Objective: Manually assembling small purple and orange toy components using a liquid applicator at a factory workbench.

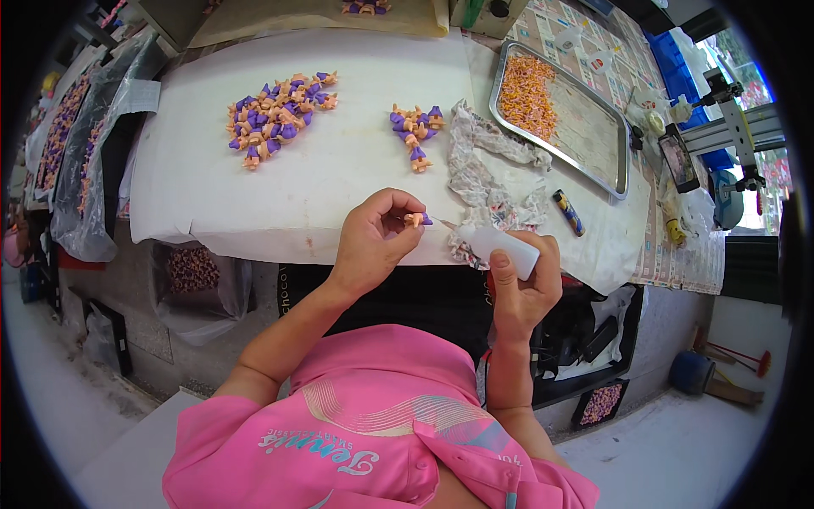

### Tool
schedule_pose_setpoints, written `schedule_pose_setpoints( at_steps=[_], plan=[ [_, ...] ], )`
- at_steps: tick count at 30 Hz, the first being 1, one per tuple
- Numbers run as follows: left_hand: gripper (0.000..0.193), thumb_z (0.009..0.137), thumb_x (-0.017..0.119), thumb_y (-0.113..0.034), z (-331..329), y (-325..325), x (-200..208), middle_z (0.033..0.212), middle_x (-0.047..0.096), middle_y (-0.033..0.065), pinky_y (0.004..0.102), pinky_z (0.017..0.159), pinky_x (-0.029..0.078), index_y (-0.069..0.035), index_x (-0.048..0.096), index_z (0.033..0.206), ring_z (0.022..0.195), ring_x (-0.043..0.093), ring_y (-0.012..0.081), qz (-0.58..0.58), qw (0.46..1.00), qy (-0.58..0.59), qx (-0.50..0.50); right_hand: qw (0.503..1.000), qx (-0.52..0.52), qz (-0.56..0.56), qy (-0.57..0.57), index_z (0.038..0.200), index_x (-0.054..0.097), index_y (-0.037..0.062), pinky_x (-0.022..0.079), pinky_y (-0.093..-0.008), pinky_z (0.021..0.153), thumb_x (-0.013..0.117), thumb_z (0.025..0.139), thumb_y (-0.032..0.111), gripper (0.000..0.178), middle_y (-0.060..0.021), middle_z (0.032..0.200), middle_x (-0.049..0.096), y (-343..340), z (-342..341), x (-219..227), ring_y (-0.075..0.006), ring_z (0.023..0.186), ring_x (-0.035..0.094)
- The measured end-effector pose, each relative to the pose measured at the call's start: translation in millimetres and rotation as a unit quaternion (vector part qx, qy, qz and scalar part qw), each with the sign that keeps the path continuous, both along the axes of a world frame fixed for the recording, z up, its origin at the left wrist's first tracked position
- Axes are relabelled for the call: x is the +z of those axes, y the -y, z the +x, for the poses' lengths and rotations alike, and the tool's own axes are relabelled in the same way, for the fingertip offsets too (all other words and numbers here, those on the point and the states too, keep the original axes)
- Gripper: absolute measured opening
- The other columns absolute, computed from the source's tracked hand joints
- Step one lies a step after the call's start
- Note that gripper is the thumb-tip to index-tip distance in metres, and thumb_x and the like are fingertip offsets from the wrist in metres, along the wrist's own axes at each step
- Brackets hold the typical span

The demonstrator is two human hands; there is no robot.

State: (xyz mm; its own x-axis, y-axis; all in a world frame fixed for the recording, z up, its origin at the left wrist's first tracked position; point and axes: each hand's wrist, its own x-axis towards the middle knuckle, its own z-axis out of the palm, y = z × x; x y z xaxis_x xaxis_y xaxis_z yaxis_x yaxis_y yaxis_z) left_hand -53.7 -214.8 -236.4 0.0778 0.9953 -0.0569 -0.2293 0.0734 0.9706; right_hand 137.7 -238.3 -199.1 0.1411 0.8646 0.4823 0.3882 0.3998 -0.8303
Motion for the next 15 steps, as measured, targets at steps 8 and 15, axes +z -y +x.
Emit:
schedule_pose_setpoints(
  at_steps=[8,15],
  plan=[
    [0.021,0.083,0.063,0.007,8.2,-4.4,4.9,0.093,0.058,0.0008,0.0205,0.079,0.045,0.000,0.059,0.102,0.085,0.055,0.0062,-0.007,1.000,0.019,-0.009,0.990,-0.029,-0.109,-0.089,0.105,0.057,-0.0007,0.044,-0.0238,0.072,0.068,0.089,0.018,0.027,-0.0019,0.096,0.055,-27.6,35.4,-6.6,-0.0095,0.083,0.052],
    [0.018,0.083,0.063,0.005,21.3,-8.9,16.2,0.092,0.059,0.0005,0.0187,0.075,0.046,0.001,0.059,0.100,0.083,0.055,0.0047,-0.019,0.999,0.025,0.010,0.982,0.000,-0.186,0.037,0.102,0.059,0.0013,0.040,-0.0207,0.065,0.064,0.092,0.026,0.027,0.0017,0.084,0.055,-68.5,82.7,-5.1,-0.0054,0.074,0.048]
  ],
)
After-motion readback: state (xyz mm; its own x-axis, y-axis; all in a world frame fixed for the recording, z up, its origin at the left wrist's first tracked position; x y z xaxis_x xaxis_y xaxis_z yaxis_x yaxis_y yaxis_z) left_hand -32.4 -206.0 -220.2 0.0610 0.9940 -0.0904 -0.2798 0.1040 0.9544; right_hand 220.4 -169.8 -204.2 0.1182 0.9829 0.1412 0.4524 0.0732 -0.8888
